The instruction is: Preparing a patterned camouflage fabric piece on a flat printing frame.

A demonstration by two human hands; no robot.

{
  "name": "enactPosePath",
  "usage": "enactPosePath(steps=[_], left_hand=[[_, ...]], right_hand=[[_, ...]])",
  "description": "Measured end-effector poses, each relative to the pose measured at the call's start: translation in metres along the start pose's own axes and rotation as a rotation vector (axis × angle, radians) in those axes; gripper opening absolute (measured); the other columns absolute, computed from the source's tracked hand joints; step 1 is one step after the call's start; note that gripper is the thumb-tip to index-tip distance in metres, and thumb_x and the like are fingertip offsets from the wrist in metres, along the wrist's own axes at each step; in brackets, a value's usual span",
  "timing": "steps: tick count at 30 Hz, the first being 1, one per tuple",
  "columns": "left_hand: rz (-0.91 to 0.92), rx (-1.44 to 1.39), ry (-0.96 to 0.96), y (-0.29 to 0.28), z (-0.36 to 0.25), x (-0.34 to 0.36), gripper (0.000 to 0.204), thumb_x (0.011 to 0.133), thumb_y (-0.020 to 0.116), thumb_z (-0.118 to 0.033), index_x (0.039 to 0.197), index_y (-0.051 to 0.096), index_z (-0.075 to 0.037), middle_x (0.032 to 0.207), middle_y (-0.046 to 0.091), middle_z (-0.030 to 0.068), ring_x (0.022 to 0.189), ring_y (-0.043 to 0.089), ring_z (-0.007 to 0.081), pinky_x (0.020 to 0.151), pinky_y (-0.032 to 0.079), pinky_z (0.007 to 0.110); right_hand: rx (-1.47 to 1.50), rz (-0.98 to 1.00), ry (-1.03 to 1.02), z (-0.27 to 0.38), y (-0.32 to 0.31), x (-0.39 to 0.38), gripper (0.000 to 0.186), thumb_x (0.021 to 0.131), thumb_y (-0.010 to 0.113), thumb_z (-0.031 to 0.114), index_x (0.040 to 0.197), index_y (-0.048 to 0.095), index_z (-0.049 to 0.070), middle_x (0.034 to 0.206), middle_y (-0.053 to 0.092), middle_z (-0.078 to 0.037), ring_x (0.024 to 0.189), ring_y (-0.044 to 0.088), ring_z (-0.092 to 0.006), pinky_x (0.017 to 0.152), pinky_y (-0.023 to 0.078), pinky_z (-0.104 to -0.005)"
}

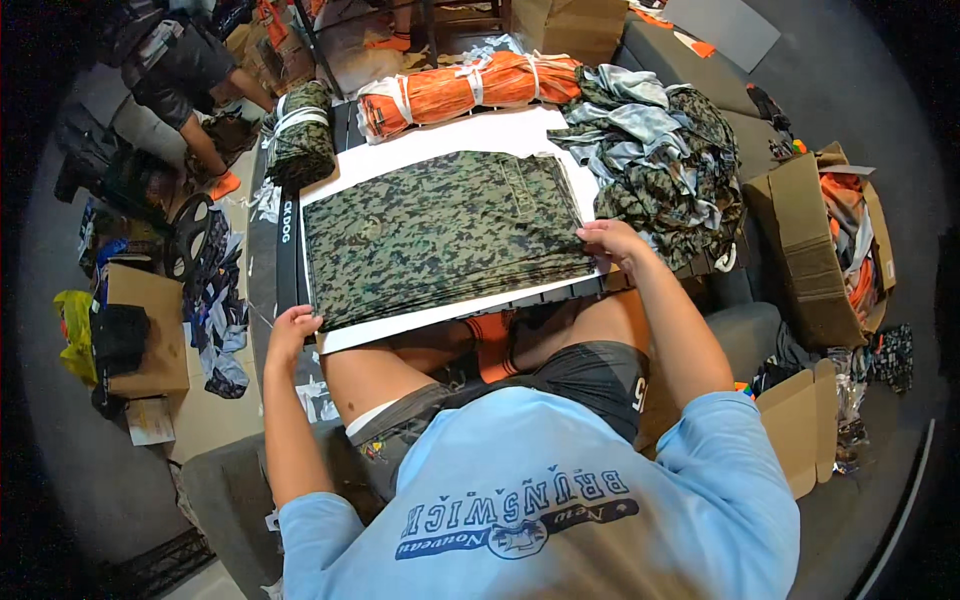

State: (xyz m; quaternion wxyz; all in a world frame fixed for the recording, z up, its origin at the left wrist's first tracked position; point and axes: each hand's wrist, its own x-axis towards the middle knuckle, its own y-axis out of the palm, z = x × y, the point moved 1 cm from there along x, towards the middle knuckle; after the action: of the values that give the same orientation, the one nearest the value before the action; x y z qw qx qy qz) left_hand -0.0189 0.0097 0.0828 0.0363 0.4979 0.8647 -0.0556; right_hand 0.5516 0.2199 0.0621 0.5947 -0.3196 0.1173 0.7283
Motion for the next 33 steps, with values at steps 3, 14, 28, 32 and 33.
enactPosePath(steps=[3, 14, 28, 32, 33], left_hand=[[-0.001, -0.024, 0.024, 0.007, -0.013, 0.003, 0.025, 0.096, 0.066, -0.032, 0.104, 0.066, -0.009, 0.082, 0.061, -0.0012, 0.068, 0.052, 0.0077, 0.061, 0.037, 0.021], [0.02, -0.139, 0.169, -0.018, -0.111, 0.12, 0.026, 0.095, 0.069, -0.034, 0.102, 0.066, -0.009, 0.078, 0.06, -0.0012, 0.064, 0.051, 0.0074, 0.058, 0.035, 0.021], [0.038, -0.269, 0.39, -0.063, -0.253, 0.204, 0.029, 0.093, 0.072, -0.037, 0.098, 0.067, -0.009, 0.074, 0.059, -0.0012, 0.06, 0.049, 0.007, 0.055, 0.033, 0.02], [0.052, -0.3, 0.422, -0.037, -0.259, 0.177, 0.029, 0.092, 0.073, -0.037, 0.097, 0.067, -0.009, 0.073, 0.058, -0.0012, 0.058, 0.049, 0.0069, 0.054, 0.032, 0.019], [0.053, -0.307, 0.43, -0.032, -0.263, 0.174, 0.029, 0.092, 0.074, -0.038, 0.097, 0.067, -0.009, 0.073, 0.058, -0.0012, 0.058, 0.049, 0.0069, 0.053, 0.032, 0.019]], right_hand=[[-0.052, 0.088, 0.022, 0.0, -0.008, 0.007, 0.02, 0.094, 0.068, 0.025, 0.109, 0.066, 0.013, 0.092, 0.064, -0.002, 0.075, 0.058, -0.0101, 0.065, 0.044, -0.0228], [0.005, -0.085, -0.493, 0.162, -0.008, 0.007, 0.018, 0.1, 0.058, 0.032, 0.104, 0.064, 0.015, 0.085, 0.061, 0.002, 0.066, 0.053, -0.0082, 0.052, 0.035, -0.0215], [0.045, -0.153, -0.559, 0.313, -0.036, -0.031, 0.027, 0.1, 0.061, 0.036, 0.108, 0.064, 0.011, 0.079, 0.057, 0.001, 0.066, 0.052, -0.0071, 0.059, 0.038, -0.0206], [0.189, -0.111, -0.75, 0.305, -0.039, -0.022, 0.029, 0.1, 0.061, 0.037, 0.11, 0.064, 0.01, 0.079, 0.057, 0.001, 0.067, 0.051, -0.0066, 0.061, 0.039, -0.0213], [0.238, -0.094, -0.813, 0.305, -0.039, -0.021, 0.03, 0.1, 0.061, 0.037, 0.111, 0.064, 0.009, 0.078, 0.057, 0.001, 0.067, 0.051, -0.0064, 0.061, 0.039, -0.0215]])
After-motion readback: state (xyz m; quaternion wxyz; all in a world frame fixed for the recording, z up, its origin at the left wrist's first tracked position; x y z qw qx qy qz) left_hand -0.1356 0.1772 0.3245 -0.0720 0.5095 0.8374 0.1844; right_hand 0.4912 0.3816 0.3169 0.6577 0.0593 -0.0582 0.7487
